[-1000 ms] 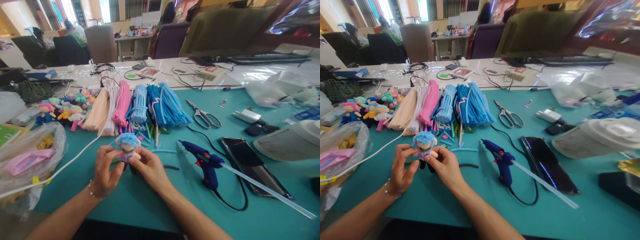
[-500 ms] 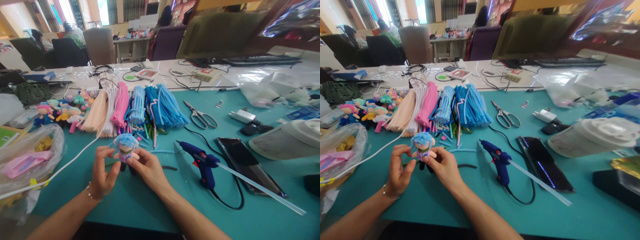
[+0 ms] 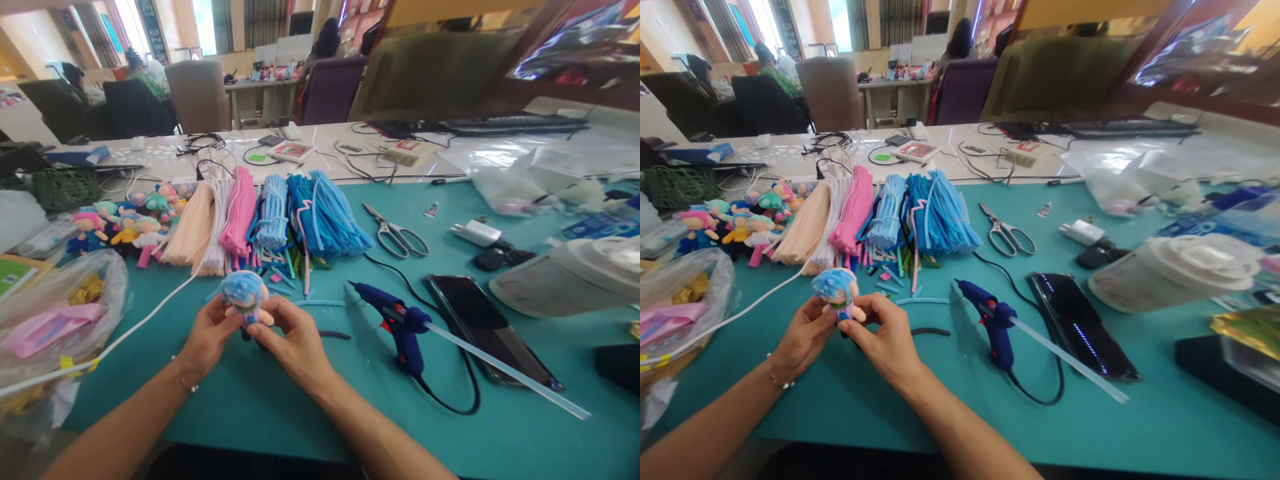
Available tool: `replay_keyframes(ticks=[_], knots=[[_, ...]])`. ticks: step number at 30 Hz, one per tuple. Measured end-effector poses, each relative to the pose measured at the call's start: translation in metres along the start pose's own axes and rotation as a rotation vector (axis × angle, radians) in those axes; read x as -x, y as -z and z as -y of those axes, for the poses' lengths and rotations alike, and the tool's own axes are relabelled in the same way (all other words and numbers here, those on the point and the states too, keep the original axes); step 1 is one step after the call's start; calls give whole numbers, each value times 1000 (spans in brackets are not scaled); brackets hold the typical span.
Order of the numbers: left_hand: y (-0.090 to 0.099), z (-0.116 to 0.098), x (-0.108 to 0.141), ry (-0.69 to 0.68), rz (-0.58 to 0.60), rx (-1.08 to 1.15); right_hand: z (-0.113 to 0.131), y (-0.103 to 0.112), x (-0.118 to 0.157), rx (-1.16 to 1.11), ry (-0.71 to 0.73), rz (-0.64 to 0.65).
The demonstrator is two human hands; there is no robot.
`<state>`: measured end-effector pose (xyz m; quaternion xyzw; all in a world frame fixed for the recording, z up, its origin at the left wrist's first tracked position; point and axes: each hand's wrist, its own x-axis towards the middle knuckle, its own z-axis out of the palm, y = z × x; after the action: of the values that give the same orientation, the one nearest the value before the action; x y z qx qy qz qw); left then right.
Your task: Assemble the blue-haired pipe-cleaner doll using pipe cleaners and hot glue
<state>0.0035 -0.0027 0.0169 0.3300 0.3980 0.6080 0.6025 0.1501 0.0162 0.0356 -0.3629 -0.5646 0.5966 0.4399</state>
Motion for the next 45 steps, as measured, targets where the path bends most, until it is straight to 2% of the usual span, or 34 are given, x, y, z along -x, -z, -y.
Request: replay_keyframes(ticks=[6,12,22,28,33,36,40,45], knots=[[1,-2,0,46,51,89,-1,0,7,170,238,-105],[5,-5,0,76,80,79,2,2,7,334,456,-77],[6,-3,1,93,67,97,4,2,6,400,482,-56],[3,-3,1,59,1,69,3,3,7,365,405,-64],[-2,-3,2,-25,-49,40,0,2,6,143,189,-92],[-1,-2,4,-59,-103,-6,0,0,3,-21,47,-38],[0,1,6,-118,-100,-61,1,-1,-2,-231,-107,29],[-3,1,9,-146,-100,-113,-2,0,-4,-297,-134,17]])
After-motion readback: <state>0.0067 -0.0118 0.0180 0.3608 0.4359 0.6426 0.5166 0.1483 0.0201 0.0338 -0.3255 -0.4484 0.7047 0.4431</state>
